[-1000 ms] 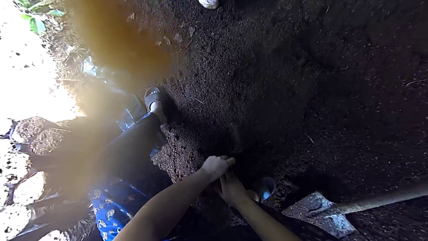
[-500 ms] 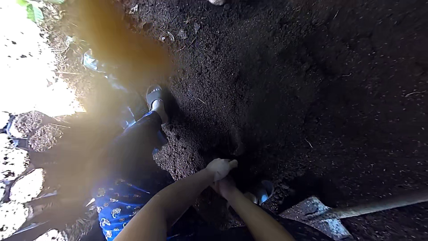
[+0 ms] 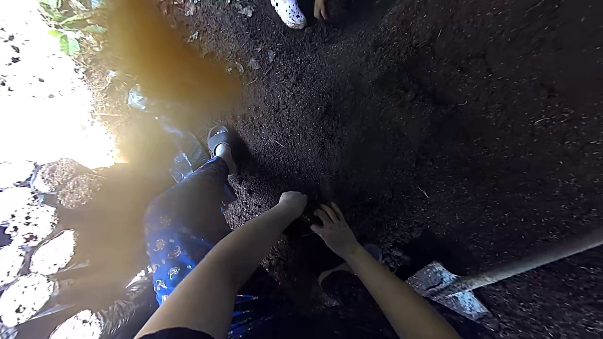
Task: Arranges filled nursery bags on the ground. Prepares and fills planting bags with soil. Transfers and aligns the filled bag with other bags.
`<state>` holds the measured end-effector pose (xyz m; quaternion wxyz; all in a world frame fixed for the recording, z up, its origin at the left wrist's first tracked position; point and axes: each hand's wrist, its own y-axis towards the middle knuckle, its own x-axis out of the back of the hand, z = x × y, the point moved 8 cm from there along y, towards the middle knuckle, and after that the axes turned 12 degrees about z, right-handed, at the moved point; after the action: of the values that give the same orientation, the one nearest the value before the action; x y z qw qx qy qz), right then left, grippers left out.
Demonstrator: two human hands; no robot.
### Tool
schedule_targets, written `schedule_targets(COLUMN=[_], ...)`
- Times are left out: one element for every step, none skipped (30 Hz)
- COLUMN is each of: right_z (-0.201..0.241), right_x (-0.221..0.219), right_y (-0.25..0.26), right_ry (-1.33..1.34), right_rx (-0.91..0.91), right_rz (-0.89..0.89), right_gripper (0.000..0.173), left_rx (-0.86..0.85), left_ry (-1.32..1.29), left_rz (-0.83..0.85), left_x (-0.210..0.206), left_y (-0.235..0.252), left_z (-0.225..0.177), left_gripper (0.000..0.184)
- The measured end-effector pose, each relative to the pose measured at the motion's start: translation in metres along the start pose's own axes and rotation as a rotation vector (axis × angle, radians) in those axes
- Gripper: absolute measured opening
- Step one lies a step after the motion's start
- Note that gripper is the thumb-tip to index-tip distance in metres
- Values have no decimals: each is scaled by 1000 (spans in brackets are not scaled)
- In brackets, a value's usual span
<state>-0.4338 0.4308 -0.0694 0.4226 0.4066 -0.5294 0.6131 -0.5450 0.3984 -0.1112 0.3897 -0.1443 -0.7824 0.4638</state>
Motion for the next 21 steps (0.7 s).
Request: schedule_targets(right_z=[-2,-4,-4,-3,-2,-1,-3,-6,-11,-13,-11,-1,12,26,36,40,40,38,35,33,34], right_x=[1,0,-2,-5,-6,-6,-5,-3,0,3,8,15,22,26,23,14,-1,-16,-30,-41,-50], right_y=[-4,-6,-8,-10,-12,-14,-16,-20,-26,-31,-36,-40,-43,-41,-37,-31,-26,-23,-22,-21,-21], right_ry=[-17,-23,-20,-19,-16,-16,-17,-17,-3,23,54,66,92,160,251,344,443,512,532,518,498], right_rx=[4,6,9,15,20,17,-2,-38,-84,-127,-145,-124,-95,-85,-120,-201,-304,-377,-392,-366,-326], right_rz=[-40,-61,-63,-60,-61,-76,-73,-60,-44,-33,-66,-163,-242,-250,-179,-43,155,323,402,423,420], right_gripper=[21,22,22,22,21,21,21,22,24,25,24,21,19,19,21,26,33,41,50,60,68], left_rx=[27,40,21,-28,-96,-171,-234,-277,-307,-330,-352,-377,-402,-428,-452,-463,-465,-466,-468,-466,-462], left_ry=[28,56,69,77,78,80,84,88,70,40,4,-39,-86,-138,-178,-203,-214,-216,-213,-211,-215], left_rz=[34,36,20,-9,-55,-103,-139,-154,-139,-121,-114,-118,-130,-149,-162,-160,-151,-136,-123,-111,-101], left_x=[-5,-8,-12,-15,-18,-20,-21,-23,-25,-27,-26,-26,-26,-26,-26,-26,-28,-30,-33,-34,-36], left_y=[-7,-12,-12,-9,-4,-1,0,-2,-5,-10,-13,-15,-16,-16,-16,-17,-17,-17,-17,-17,-18], left_z=[1,-1,-4,-10,-18,-24,-29,-31,-32,-33,-32,-31,-28,-26,-25,-24,-25,-26,-29,-31,-33], left_gripper=[35,37,47,61,67,58,45,40,40,40,39,38,36,33,32,31,32,32,32,32,32])
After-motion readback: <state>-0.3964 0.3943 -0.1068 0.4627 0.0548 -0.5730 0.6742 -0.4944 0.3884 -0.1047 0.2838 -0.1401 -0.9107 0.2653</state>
